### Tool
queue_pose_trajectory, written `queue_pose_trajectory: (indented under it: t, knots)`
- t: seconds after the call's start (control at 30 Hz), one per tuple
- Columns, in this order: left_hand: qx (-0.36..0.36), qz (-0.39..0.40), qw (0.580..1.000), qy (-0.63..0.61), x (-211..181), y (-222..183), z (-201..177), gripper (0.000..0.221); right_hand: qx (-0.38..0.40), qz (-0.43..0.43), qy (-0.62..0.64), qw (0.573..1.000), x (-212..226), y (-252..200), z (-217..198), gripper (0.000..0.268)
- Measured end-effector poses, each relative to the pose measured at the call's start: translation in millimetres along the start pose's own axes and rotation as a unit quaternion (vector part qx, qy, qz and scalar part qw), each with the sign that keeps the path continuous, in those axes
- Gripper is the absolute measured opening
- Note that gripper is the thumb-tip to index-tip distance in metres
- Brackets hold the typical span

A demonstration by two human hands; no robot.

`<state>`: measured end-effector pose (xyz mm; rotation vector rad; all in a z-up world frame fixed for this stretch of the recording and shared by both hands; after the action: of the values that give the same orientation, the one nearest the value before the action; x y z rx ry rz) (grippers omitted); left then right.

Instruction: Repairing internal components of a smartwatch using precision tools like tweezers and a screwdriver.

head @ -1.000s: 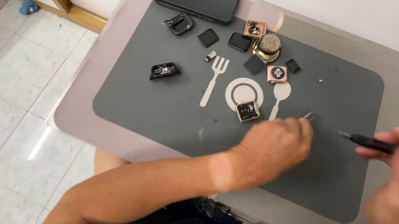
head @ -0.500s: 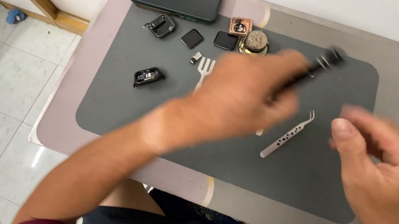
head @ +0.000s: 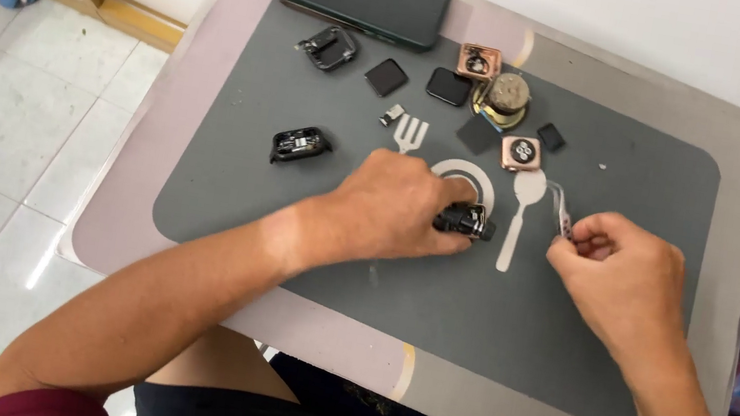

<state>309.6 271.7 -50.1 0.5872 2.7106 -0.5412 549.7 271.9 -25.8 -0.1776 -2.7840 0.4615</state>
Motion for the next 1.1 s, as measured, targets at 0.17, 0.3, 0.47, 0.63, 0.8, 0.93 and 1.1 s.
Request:
queue_pose_trajectory:
  t: [0.17, 0.3, 0.47, 0.63, 0.8, 0.93, 1.1]
  knots:
    - [0.031, 0.059, 0.987, -0.148, 21.0, -18.6, -28.6, 0.078, 0.045, -0.16, 0.29, 0.943, 25.2, 8.4, -12.0, 0.015]
    - [-0.179, 0.219, 0.899, -0.335, 27.1, -46.6, -63.6, 0.023, 0.059, -0.26, 0.167, 0.949, 30.4, 11.9, -12.4, 0.057]
    - [-0.379, 0.235, 0.834, -0.324, 30.9, -74.3, -89.2, 0.018, -0.007, -0.382, 0.09, 0.92, 26.3, 6.1, 3.7, 0.026]
    - [-0.358, 0.222, 0.83, -0.365, 29.1, -79.2, -91.3, 0.024, 0.001, -0.334, 0.127, 0.934, 27.3, 9.5, 10.0, 0.019]
    - [-0.327, 0.229, 0.836, -0.377, 28.9, -75.0, -88.6, 0.04, 0.001, -0.341, 0.1, 0.935, 33.6, 8.4, 12.9, 0.027]
    - [-0.319, 0.236, 0.84, -0.37, 29.1, -74.0, -85.5, 0.026, -0.017, -0.371, 0.072, 0.926, 32.5, 8.5, 16.1, 0.023]
    - [-0.265, 0.244, 0.866, -0.346, 27.4, -66.2, -78.4, 0.007, -0.044, -0.406, 0.058, 0.911, 32.7, 5.6, 18.2, 0.02]
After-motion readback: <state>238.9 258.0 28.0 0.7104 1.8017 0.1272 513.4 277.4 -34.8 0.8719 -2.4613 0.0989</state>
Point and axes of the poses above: each hand's wrist, its own y-axis towards the middle knuckle, its own z-axis out of the palm, x = y × z, the point moved 3 cm from there along y, towards the middle knuckle, and after that the axes turned 12 degrees about x, right-handed, at the moved point
